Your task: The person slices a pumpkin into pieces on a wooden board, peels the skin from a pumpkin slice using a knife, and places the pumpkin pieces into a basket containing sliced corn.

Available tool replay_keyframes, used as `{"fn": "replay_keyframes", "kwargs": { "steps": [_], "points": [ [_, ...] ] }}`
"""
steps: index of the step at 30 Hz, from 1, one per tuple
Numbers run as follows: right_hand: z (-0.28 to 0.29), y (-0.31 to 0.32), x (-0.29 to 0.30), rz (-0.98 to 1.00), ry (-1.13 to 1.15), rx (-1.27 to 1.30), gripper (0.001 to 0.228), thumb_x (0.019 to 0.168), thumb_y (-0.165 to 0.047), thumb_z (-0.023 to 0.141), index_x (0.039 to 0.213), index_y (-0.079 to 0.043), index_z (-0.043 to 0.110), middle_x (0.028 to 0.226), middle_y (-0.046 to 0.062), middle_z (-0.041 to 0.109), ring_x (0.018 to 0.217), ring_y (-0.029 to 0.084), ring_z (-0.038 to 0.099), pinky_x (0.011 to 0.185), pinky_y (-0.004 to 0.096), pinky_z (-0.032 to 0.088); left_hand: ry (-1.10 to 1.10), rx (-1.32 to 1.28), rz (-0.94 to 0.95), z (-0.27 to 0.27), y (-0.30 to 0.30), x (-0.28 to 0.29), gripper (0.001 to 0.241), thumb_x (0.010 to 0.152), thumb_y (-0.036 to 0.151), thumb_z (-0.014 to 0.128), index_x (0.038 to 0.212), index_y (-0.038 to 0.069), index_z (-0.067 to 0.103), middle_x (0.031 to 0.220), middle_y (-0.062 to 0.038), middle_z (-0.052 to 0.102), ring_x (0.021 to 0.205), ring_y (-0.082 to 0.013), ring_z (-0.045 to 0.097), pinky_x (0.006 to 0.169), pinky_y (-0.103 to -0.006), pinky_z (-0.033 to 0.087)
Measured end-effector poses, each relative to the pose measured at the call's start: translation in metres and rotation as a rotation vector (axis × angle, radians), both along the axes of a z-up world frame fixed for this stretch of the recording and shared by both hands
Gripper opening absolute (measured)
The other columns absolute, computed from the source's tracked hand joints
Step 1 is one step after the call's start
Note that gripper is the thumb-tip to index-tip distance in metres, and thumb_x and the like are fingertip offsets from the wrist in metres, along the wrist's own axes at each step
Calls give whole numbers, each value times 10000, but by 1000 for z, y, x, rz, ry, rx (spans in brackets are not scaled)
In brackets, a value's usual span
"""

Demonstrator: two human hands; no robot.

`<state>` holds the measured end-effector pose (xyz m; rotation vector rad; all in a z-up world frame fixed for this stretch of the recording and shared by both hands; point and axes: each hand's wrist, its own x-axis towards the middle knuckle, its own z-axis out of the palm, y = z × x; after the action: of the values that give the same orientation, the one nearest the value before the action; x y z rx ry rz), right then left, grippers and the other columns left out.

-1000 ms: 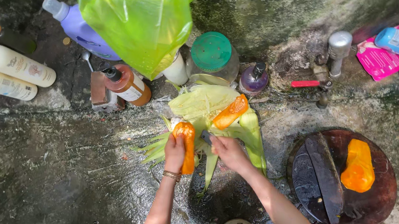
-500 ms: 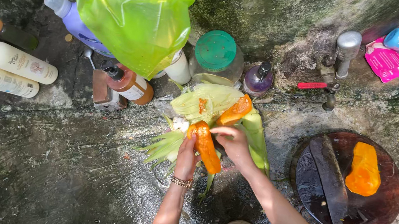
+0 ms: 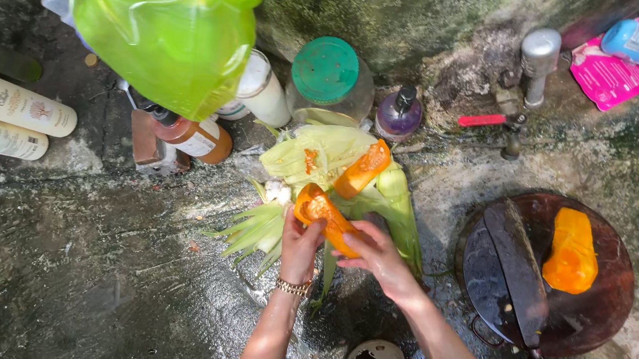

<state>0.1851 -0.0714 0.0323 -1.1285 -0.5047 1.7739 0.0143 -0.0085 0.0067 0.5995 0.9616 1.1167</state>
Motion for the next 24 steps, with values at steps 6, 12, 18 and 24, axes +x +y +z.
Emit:
{"fn": "replay_keyframes", "kwargs": {
  "steps": [6, 12, 18, 24],
  "points": [
    [-34, -19, 19, -95, -60, 130, 370, 953, -204, 685, 1242, 25, 647, 1007, 130, 752, 755, 198, 740, 698, 333, 640, 87, 175, -105, -10, -17, 12, 592, 855, -163, 677, 1368, 30, 457, 1246, -91, 622, 1143, -191, 641, 981, -335, 553],
    [-24, -34, 38, -51, -125, 83, 387, 974, -250, 673, 1227, 43, 663, 915, 122, 751, 683, 187, 706, 602, 320, 608, 3, 77, -208, 9, -20, 19, 638, 862, -138, 694, 1417, 58, 446, 1257, -103, 630, 1143, -209, 647, 989, -354, 558],
    [-1, -53, 54, -36, -47, -73, 506, 1004, -400, 519, 1292, 4, 618, 1090, 157, 771, 871, 254, 778, 768, 385, 668, -48, -59, -286, 30, -31, 37, 638, 891, -79, 653, 1466, 73, 422, 1256, -113, 653, 1132, -248, 676, 962, -401, 594],
    [-21, -92, 55, -164, 189, -76, 412, 1036, -263, 455, 1332, -5, 578, 1240, 191, 718, 1065, 300, 744, 979, 478, 588, -191, -144, -422, 14, -43, 53, 435, 1040, 270, 503, 1430, 83, 461, 1245, -154, 702, 1067, -219, 708, 910, -327, 630]
  ]
}}
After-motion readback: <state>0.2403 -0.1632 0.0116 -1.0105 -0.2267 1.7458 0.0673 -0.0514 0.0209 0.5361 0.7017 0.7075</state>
